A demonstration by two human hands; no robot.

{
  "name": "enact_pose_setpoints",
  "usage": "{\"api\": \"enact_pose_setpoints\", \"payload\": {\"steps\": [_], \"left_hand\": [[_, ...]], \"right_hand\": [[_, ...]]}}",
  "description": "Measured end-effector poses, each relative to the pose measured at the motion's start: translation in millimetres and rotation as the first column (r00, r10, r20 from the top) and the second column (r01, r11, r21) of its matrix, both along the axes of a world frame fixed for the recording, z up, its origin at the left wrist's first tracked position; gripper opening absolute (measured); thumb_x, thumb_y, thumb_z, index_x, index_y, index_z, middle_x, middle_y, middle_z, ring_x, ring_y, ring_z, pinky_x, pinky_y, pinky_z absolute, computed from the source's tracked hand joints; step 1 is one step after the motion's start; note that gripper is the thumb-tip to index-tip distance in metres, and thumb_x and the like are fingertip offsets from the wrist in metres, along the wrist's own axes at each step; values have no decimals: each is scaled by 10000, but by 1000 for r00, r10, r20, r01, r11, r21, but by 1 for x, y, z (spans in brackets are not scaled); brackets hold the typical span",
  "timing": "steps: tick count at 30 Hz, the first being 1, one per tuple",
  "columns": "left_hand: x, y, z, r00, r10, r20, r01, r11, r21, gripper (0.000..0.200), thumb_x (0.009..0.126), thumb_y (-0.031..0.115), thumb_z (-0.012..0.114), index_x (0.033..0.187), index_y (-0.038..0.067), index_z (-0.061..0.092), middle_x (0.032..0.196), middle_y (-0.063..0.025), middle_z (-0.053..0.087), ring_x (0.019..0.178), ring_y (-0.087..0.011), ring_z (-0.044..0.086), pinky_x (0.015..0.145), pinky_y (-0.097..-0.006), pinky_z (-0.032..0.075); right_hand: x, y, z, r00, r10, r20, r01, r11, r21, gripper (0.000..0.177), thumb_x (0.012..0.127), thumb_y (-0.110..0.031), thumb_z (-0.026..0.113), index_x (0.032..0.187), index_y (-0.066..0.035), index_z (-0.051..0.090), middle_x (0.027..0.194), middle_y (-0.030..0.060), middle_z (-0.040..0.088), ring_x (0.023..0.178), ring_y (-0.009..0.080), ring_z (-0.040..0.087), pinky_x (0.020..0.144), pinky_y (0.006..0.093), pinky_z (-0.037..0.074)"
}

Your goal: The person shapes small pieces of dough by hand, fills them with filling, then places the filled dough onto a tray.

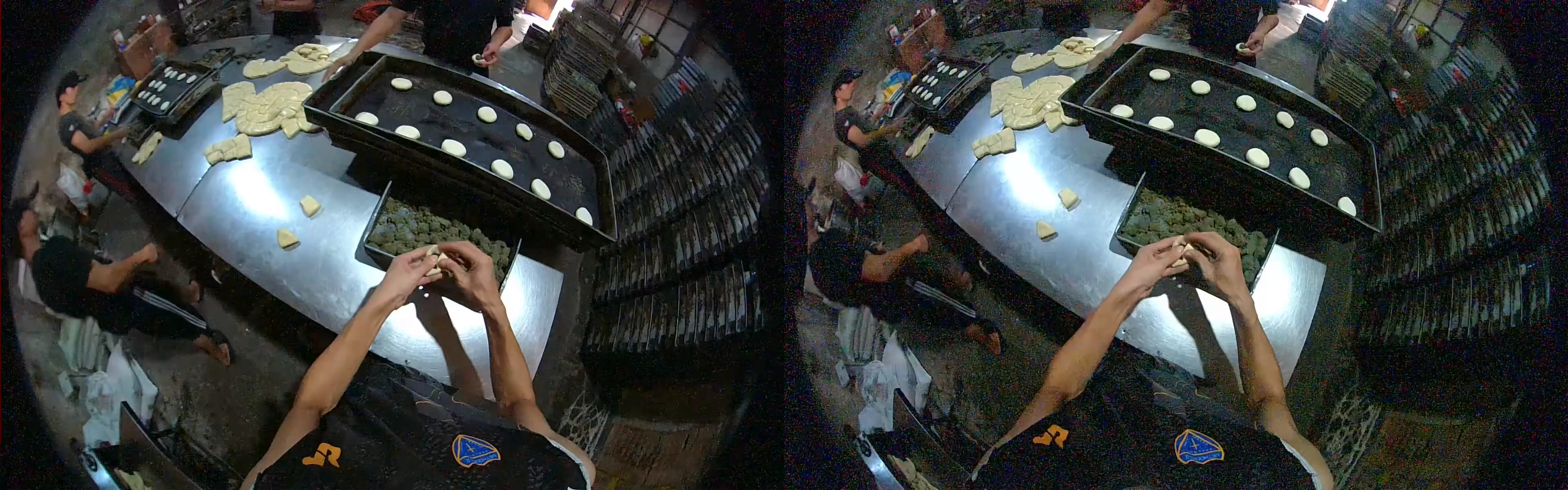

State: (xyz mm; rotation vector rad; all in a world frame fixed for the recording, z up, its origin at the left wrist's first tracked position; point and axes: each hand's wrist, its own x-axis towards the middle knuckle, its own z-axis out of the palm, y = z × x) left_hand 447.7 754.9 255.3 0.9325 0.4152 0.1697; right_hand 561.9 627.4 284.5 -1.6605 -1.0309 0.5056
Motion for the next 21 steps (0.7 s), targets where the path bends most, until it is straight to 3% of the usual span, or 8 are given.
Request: {"api": "enact_pose_setpoints", "payload": {"steps": [3,6,7,9,18,19,20,21], "left_hand": [[-4,1,1,998,-36,-56,54,932,359,385,984,171,523,1301,-44,495,1137,-110,621,1025,-176,620,863,-303,557],[-16,9,1,974,-124,-189,225,613,757,419,989,193,514,1335,-38,465,1187,-129,597,1057,-196,612,937,-301,521],[-23,7,-2,992,-122,-41,127,892,434,452,987,215,521,1362,-23,434,1207,-123,579,1045,-188,614,931,-298,516],[-38,8,11,988,-30,149,39,998,-58,552,980,269,535,1427,15,335,1246,-100,534,1043,-155,600,896,-279,510],[-67,23,1,972,154,178,-81,928,-363,417,955,283,587,1292,56,496,1160,-36,563,1066,-135,558,964,-278,446],[-69,24,-5,959,222,175,-149,923,-354,334,973,264,549,1243,72,507,1146,-49,570,1039,-140,568,933,-293,457],[-70,25,-7,942,287,172,-215,914,-343,255,992,244,511,1194,89,517,1133,-62,576,1011,-145,579,901,-308,468],[-70,24,6,931,332,150,-279,915,-291,207,977,255,547,1112,101,514,1078,-56,576,976,-137,574,887,-330,464]], "right_hand": [[-15,6,19,948,-67,312,43,996,82,236,805,-8,697,1040,-7,678,1015,130,653,891,237,664,738,315,543],[-8,5,5,943,-54,328,54,999,8,211,805,-9,698,1015,0,683,1050,121,642,908,230,658,728,317,543],[-7,4,0,968,-78,237,83,997,-8,226,810,-22,701,1035,-9,688,1100,120,623,950,236,648,744,315,539],[-15,8,10,985,-50,165,45,998,32,233,818,-32,698,1050,-9,686,1115,119,618,967,233,643,768,315,539],[-53,44,22,979,17,-205,-7,999,47,160,842,-74,698,979,8,701,1022,95,631,850,165,629,725,287,544],[-60,50,22,996,19,-87,-8,993,118,154,833,-78,703,964,3,703,1000,109,632,802,192,627,710,298,536],[-66,56,36,853,-75,516,-22,983,181,163,822,-69,699,975,-13,700,1003,118,629,791,230,623,703,313,523],[-76,59,43,916,-83,392,28,989,143,171,815,-55,695,983,-25,698,1009,118,626,803,243,623,696,314,518]]}}
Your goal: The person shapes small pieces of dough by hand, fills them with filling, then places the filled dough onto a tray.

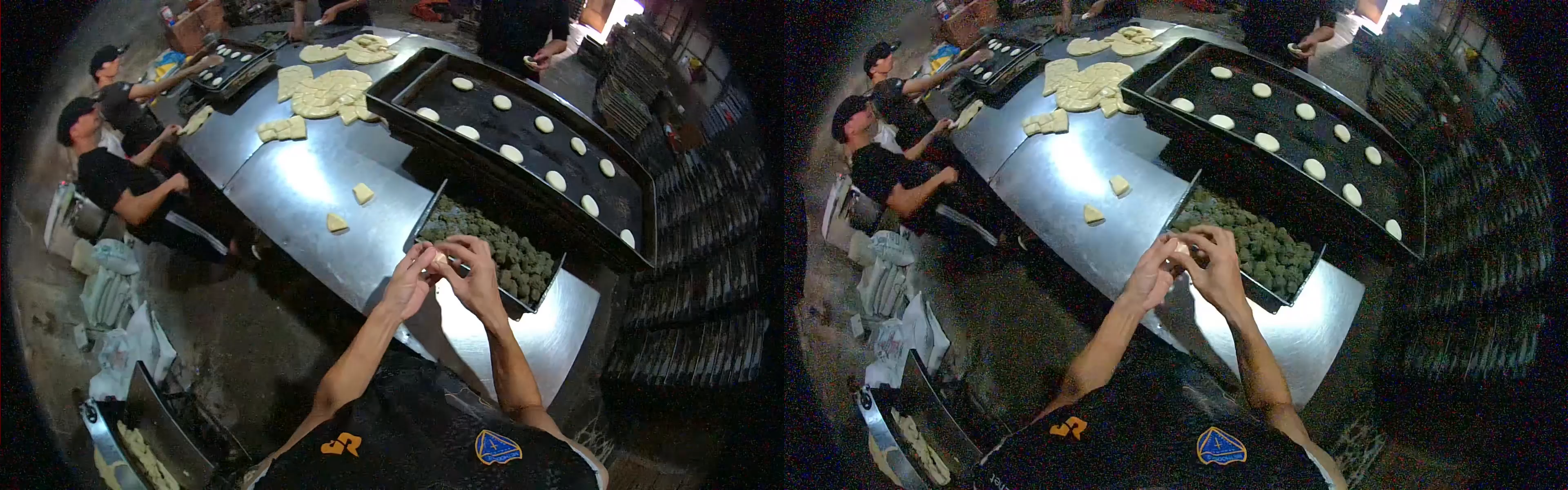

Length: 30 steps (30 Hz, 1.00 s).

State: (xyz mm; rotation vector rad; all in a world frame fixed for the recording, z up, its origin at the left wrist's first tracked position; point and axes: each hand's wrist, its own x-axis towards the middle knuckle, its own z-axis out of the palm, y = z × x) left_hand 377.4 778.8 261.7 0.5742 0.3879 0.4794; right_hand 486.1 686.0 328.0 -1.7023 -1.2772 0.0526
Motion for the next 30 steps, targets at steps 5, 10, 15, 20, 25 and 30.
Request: {"api": "enact_pose_setpoints", "payload": {"steps": [5,10,15,20,25,30], "left_hand": [[-19,15,3,989,-36,146,21,994,103,189,972,218,563,1100,108,477,1028,-38,566,951,-131,564,913,-341,453],[-41,17,2,992,113,60,-120,986,119,182,970,199,568,1085,88,482,1019,-24,577,934,-120,561,912,-318,440],[-65,30,-26,977,188,-102,-128,896,425,281,944,193,612,1164,44,521,1025,-9,585,878,-76,530,758,-257,448],[-129,45,-21,797,543,-263,-333,759,559,503,904,327,659,1262,-2,529,1243,-84,538,1157,-169,479,1005,-305,355],[-189,32,-29,698,658,-284,-465,717,519,394,938,273,601,1235,16,568,1169,-44,563,1095,-136,504,961,-277,391],[-194,33,-26,638,666,-387,-461,733,500,346,938,278,600,1195,46,597,1096,-23,574,1017,-122,516,925,-285,409]], "right_hand": [[-19,9,-1,985,22,-169,-45,990,-132,202,797,-22,690,997,-44,688,1009,117,611,851,255,623,699,332,518],[-48,21,-1,977,105,-187,-106,994,6,171,794,-1,697,963,-17,681,928,134,601,814,258,632,706,350,526],[-59,29,-41,984,124,-124,-132,989,-60,124,804,-32,690,922,1,677,821,128,605,814,257,622,683,340,501],[-33,37,-134,958,273,90,-216,890,-402,120,791,-124,689,878,-48,720,842,136,597,844,305,554,776,403,461],[-35,91,-33,984,101,145,-78,985,-153,279,920,-265,564,1026,-16,631,997,174,530,920,333,461,850,424,375],[-67,119,-159,841,112,529,141,899,-415,274,921,-278,474,1007,-31,555,978,206,493,966,362,447,823,485,349]]}}
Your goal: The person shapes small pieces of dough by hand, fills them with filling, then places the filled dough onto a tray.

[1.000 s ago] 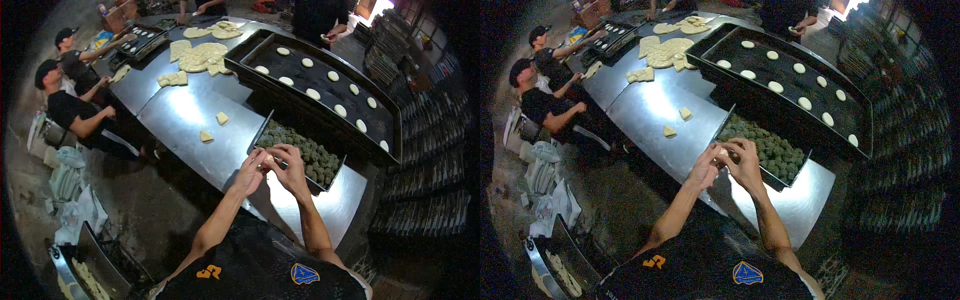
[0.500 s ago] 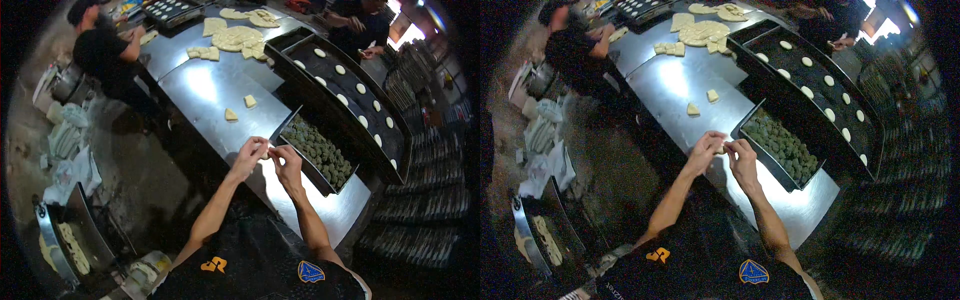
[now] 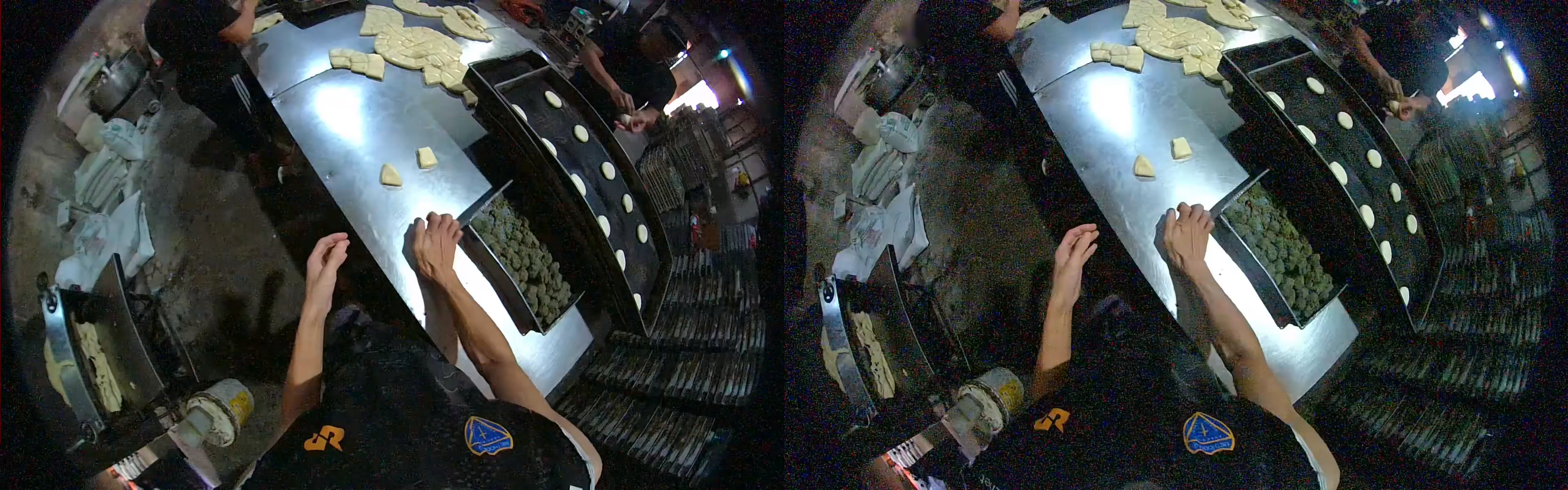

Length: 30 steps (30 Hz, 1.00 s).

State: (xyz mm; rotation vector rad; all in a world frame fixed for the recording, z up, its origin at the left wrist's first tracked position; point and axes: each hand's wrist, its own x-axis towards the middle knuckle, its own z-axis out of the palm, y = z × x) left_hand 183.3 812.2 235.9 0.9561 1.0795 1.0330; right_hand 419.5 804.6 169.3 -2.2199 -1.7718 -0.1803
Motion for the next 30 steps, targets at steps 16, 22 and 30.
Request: {"api": "enact_pose_setpoints", "payload": {"steps": [16,22,30], "left_hand": [[125,173,-107,702,35,-712,289,899,329,276,829,274,682,939,29,620,932,-115,664,846,-297,626,716,-403,474],[137,157,-100,975,-203,-92,222,928,299,247,888,48,649,1039,6,458,922,-79,579,856,-143,584,753,-286,487],[126,126,-36,970,-215,117,221,974,-46,256,911,70,623,1096,0,460,1058,-113,595,972,-184,596,872,-319,502]], "right_hand": [[108,-34,146,646,98,-757,-185,982,-30,284,783,-155,729,1014,-9,649,984,138,664,907,226,643,804,337,511],[268,84,204,789,-21,-615,248,925,287,309,795,-197,711,1019,3,638,910,146,686,841,226,662,783,324,506],[338,192,141,956,-64,-285,113,981,159,202,826,-161,624,873,32,654,976,244,649,907,423,617,757,461,491]]}}
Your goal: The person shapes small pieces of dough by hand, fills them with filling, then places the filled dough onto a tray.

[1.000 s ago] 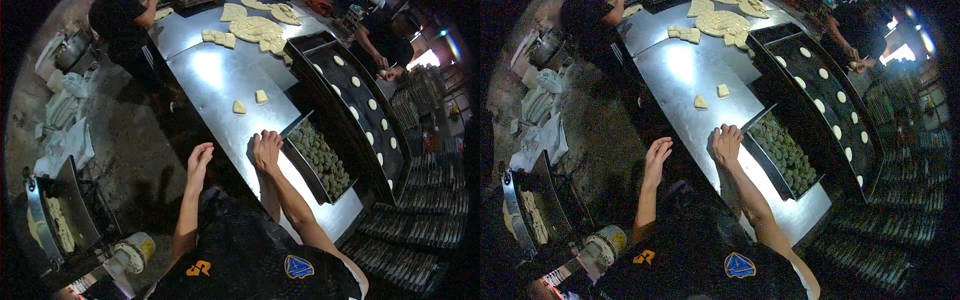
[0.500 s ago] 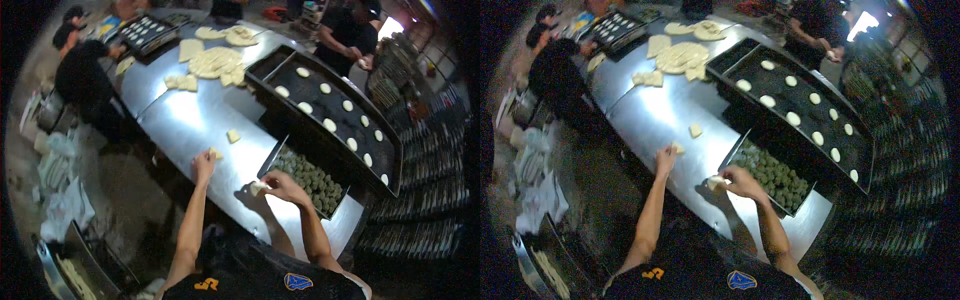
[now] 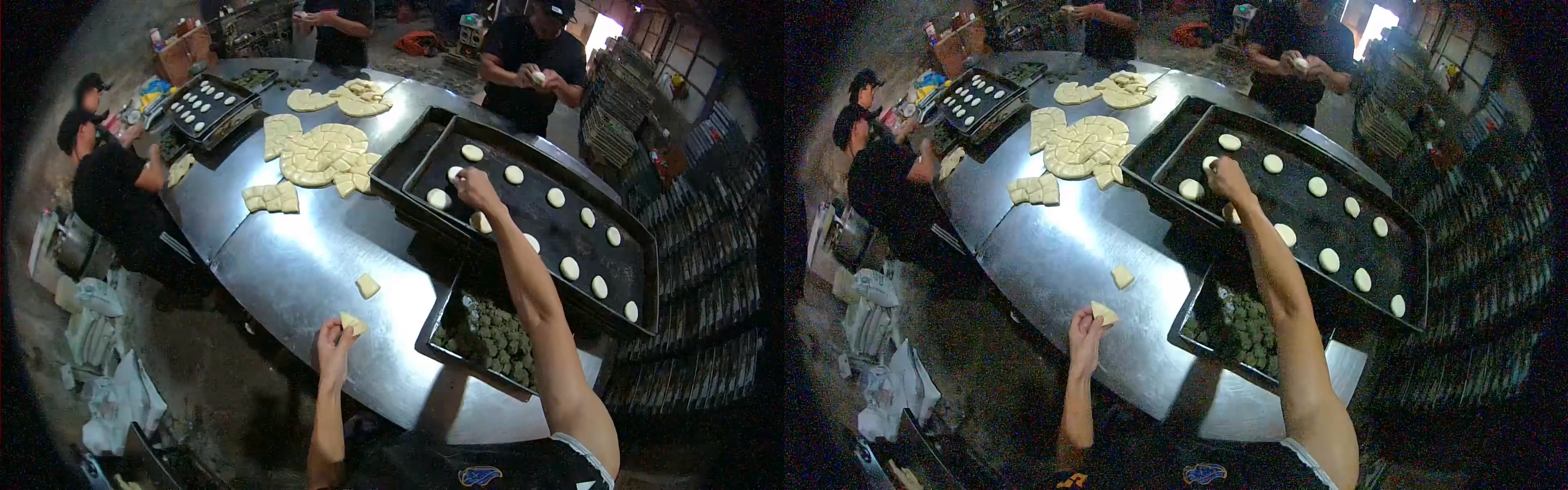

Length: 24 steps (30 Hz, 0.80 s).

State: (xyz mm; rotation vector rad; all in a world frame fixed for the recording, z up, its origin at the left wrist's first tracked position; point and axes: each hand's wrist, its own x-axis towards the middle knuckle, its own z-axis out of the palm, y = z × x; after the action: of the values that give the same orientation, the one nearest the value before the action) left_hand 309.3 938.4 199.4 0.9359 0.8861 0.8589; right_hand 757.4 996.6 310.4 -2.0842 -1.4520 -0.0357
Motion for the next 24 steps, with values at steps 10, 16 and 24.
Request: {"api": "enact_pose_setpoints", "payload": {"steps": [10,16,24], "left_hand": [[51,-85,32,909,-415,24,410,904,121,327,837,-33,653,1123,-13,496,1082,-78,558,1027,-151,566,848,-270,481],[46,-152,29,912,-411,-10,408,903,132,329,831,-70,616,1137,-27,502,1043,-57,554,1007,-135,551,856,-269,479],[3,-149,17,813,-581,-39,578,813,-70,206,912,159,658,1018,-11,611,896,-44,630,788,-83,575,684,-222,466]], "right_hand": [[-262,-196,-42,695,-81,-715,141,990,24,494,974,-384,478,747,34,611,667,155,601,606,218,579,584,371,441],[-295,-254,-72,683,-378,-625,495,869,16,529,983,-362,471,651,42,551,560,184,537,457,283,506,498,406,406],[-246,-296,-53,925,-36,-379,71,994,80,215,892,-202,612,800,-22,687,673,174,587,624,324,577,588,399,463]]}}
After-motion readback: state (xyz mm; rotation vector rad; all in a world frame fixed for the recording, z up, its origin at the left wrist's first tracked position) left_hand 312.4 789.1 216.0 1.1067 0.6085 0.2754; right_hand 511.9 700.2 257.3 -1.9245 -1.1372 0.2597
